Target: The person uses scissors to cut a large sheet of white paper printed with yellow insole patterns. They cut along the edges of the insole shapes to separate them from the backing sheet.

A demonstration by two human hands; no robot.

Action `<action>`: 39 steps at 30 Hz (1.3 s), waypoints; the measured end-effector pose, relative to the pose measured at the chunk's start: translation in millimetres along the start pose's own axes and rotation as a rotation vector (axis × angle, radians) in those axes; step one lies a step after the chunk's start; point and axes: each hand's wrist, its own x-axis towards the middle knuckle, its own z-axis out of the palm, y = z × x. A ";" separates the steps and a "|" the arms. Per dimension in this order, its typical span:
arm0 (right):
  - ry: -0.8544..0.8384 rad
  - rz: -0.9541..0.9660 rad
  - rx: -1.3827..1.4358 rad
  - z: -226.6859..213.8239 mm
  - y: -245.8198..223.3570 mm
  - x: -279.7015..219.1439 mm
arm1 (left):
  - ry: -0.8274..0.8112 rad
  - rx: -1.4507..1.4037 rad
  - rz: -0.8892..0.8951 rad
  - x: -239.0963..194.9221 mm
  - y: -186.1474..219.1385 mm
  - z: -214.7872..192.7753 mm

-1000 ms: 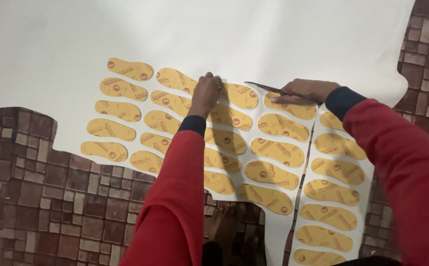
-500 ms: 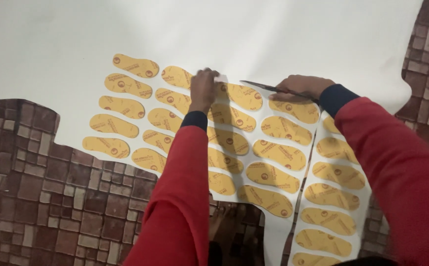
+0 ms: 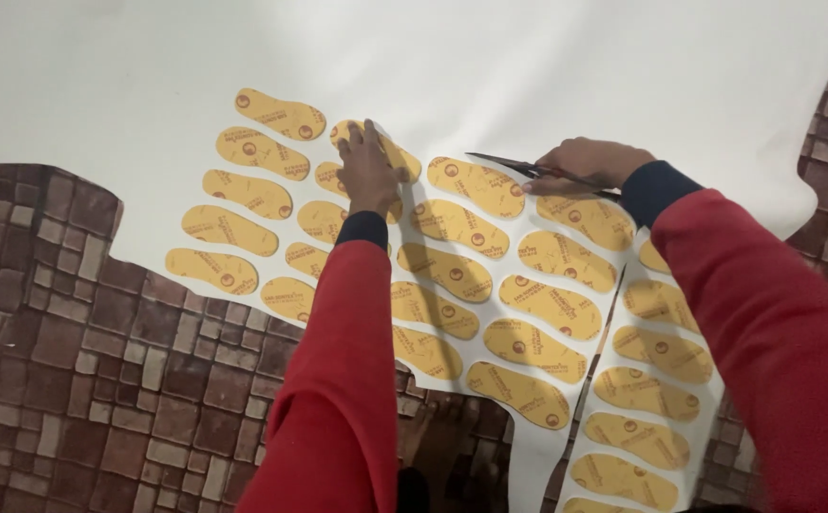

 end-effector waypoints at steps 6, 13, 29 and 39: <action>-0.006 -0.047 -0.118 -4.2 -14.5 19.7 | 0.029 -0.044 0.023 19.7 -20.0 12.0; -0.021 -0.011 -0.079 -5.3 -9.3 34.0 | 0.094 -0.039 -0.008 -1.2 -23.8 -8.9; -0.050 -0.020 -0.143 -25.6 -41.9 55.1 | 0.021 0.054 -0.010 -9.8 -38.8 -26.1; -0.002 -0.083 -0.069 -17.7 -54.8 68.3 | 0.051 -0.012 0.021 13.2 -61.5 -4.1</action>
